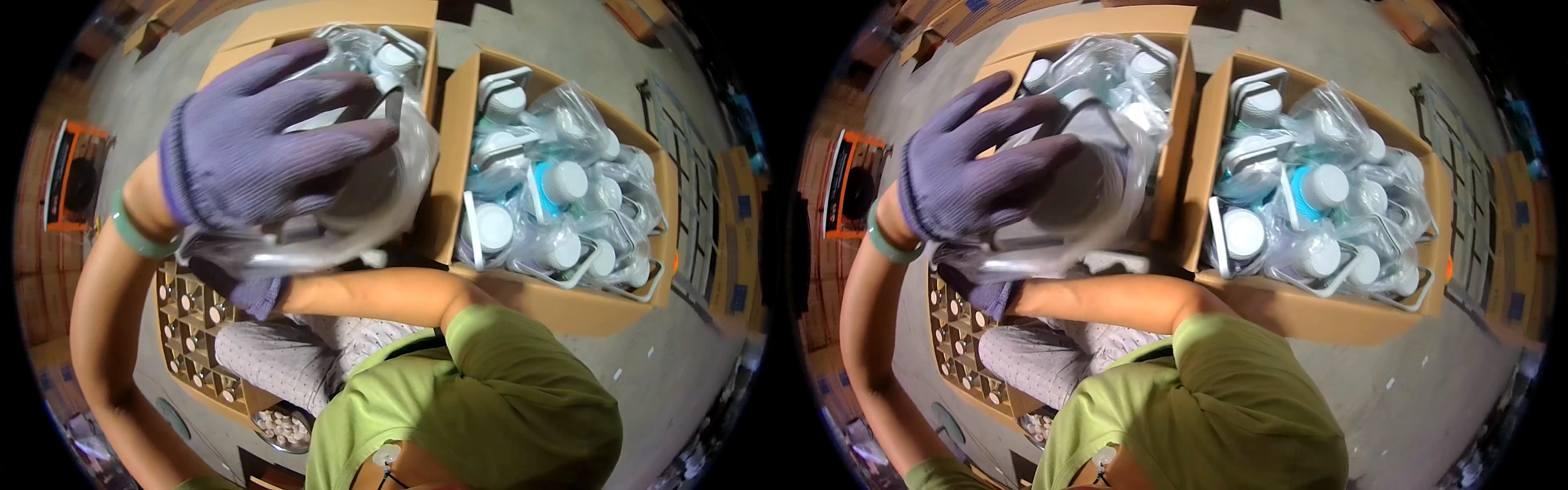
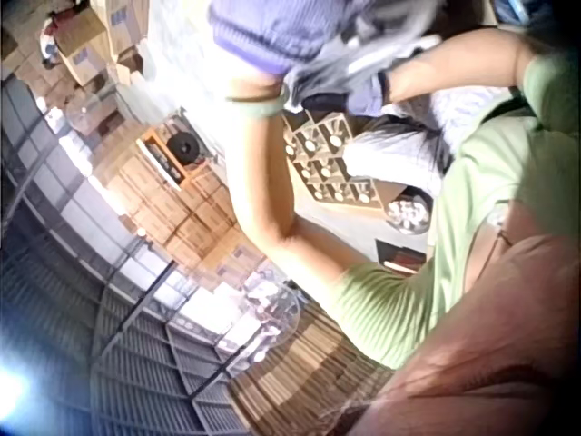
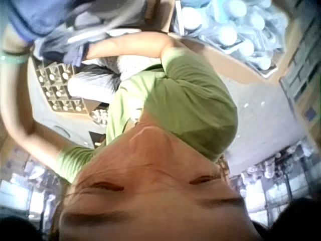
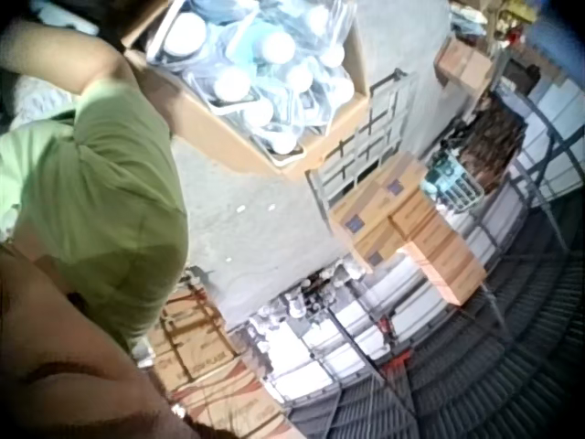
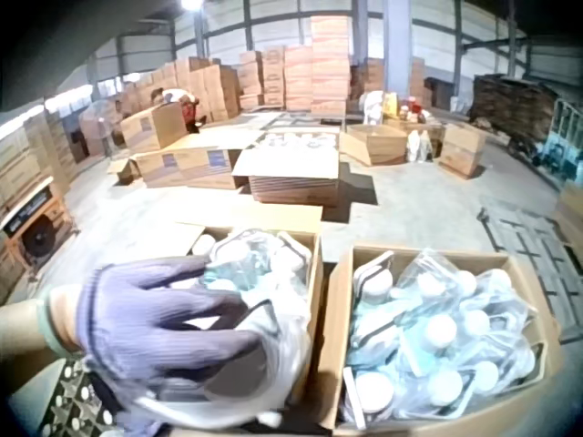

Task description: The person sits on the floor and assembles plastic containers by inserting a metal bowl into the base and screwing on a lid. They handle multiple containers of different colors, including purple and teal, and place the finished units into a cardboard box.

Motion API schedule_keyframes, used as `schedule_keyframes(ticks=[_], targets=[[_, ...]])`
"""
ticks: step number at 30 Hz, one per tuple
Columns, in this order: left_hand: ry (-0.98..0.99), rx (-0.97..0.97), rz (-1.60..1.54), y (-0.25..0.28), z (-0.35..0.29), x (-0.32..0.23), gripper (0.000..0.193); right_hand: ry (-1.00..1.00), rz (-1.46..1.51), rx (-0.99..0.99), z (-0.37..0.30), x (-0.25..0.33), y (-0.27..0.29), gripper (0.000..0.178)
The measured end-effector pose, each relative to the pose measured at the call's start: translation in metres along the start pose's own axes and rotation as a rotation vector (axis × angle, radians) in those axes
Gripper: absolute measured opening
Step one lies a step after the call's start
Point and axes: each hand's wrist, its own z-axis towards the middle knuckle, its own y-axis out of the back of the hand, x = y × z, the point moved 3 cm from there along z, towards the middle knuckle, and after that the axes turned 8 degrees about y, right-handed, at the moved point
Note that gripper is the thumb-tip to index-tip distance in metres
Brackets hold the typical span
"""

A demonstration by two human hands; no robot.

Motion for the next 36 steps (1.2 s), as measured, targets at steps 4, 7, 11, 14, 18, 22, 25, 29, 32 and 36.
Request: schedule_keyframes(ticks=[4,7,11,14,18,22,25,29,32,36], targets=[[-0.086,-0.065,0.202,-0.005,0.007,0.024,0.039,-0.091,-0.116,-0.059,0.011,-0.007,0.009,0.029],[0.042,0.038,0.214,-0.010,-0.004,0.049,0.047,-0.225,-0.210,-0.115,0.025,-0.001,-0.005,0.031],[0.239,0.098,0.152,-0.054,-0.022,0.080,0.044,-0.593,-0.281,-0.036,0.033,-0.016,0.022,0.039],[0.413,0.149,-0.001,-0.068,-0.037,0.097,0.038,-0.610,-0.324,0.162,0.023,-0.015,0.033,0.059],[0.073,0.041,0.203,-0.073,-0.071,0.095,0.024,-0.396,-0.214,0.519,0.007,0.061,0.048,0.074],[-0.031,-0.010,0.190,-0.066,-0.077,0.073,0.024,-0.335,-0.417,0.736,0.052,0.156,0.161,0.037],[0.163,-0.140,0.005,-0.061,-0.075,0.057,0.043,-0.075,-0.793,0.042,0.091,0.175,0.224,0.029],[-0.109,-0.334,0.092,-0.048,-0.080,0.023,0.047,-0.284,-0.601,0.544,0.096,0.087,0.238,0.056],[-0.033,-0.415,0.120,-0.044,-0.090,0.016,0.041,-0.713,-0.322,0.099,0.080,0.057,0.238,0.028],[0.665,-0.551,-0.005,-0.043,-0.162,0.055,0.058,-1.009,-0.476,-0.024,0.124,0.010,0.293,0.022]])
